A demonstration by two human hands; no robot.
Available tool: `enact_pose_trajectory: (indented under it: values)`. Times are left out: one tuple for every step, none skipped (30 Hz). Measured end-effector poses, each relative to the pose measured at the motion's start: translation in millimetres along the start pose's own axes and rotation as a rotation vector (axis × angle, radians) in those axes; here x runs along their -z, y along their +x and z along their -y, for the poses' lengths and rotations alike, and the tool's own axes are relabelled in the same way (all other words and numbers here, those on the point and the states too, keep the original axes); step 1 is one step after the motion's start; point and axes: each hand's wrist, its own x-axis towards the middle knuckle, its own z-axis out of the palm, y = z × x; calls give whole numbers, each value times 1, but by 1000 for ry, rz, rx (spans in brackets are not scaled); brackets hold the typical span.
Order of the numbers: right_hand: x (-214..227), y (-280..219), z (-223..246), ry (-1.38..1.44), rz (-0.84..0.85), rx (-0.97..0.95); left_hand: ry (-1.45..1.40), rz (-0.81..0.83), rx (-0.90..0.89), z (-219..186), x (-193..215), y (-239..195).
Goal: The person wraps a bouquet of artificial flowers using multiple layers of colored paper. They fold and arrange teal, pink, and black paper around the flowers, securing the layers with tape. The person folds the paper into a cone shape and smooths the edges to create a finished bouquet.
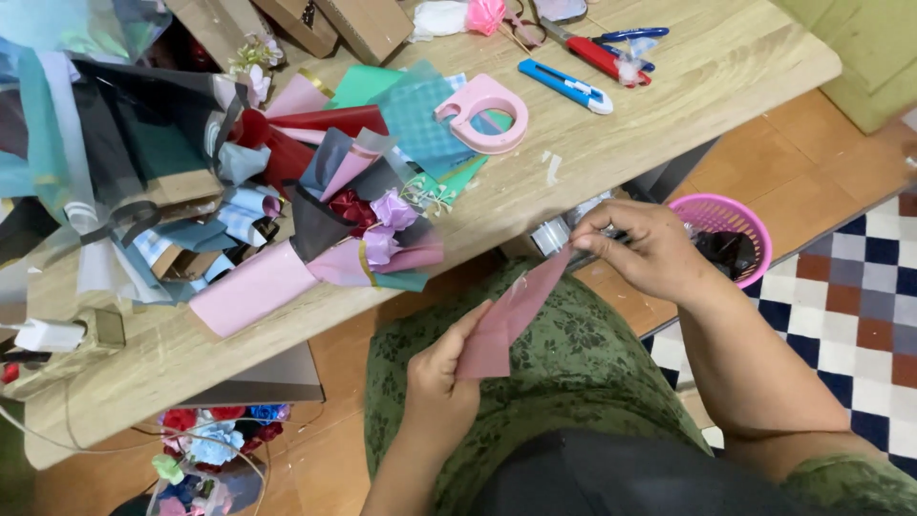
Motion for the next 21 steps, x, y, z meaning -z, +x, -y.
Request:
enact_pose_trajectory:
  values:
    - [5,6,-3,-4,40,-38,18,1,8,4,1,1]
    - [9,10,-5,-7,79,-79,37,4,18,8,2,1]
    - [14,15,-19,-9,77,-82,35,8,17,11,3,0]
    - [19,19,-34,-97,-20,-139,19,-81,-19,14,4,0]
    - [24,24,-48,-185,-117,-196,2,-169,-56,17,6,0]
    - [32,31,-68,-187,-119,-198,1,-166,-57,21,11,-1]
    - [41,38,-89,-230,-239,-232,-68,-232,71,25,17,-2]
    - [51,47,-110,-273,-358,-260,-139,-301,198,29,22,-3]
    - [62,59,-124,-276,-359,-257,-141,-301,195,33,22,-1]
    - [72,70,-137,-493,-313,-315,-166,-348,297,36,23,-2]
    - [83,81,-151,-710,-264,-371,-191,-393,399,39,23,-2]
    - [86,89,-167,-711,-266,-368,-192,-394,396,39,22,-1]
    - [90,97,-183,-776,-211,-397,-205,-363,378,40,21,0]
    - [94,105,-199,-841,-157,-425,-217,-332,359,40,20,2]
    - [95,110,-212,-842,-161,-423,-217,-333,355,42,19,2]
    - [95,116,-226,-883,-147,-422,-219,-294,316,44,17,3]
    - [96,122,-240,-924,-133,-422,-221,-255,277,47,15,4]
    - [94,124,-254,-924,-133,-423,-222,-255,277,46,15,5]
    - [93,127,-268,-1068,-199,-286,-234,-252,300,46,14,7]
    - [91,129,-282,-1207,-264,-144,-246,-250,324,46,14,9]
    - [91,129,-287,-1207,-264,-145,-246,-249,324,46,13,10]
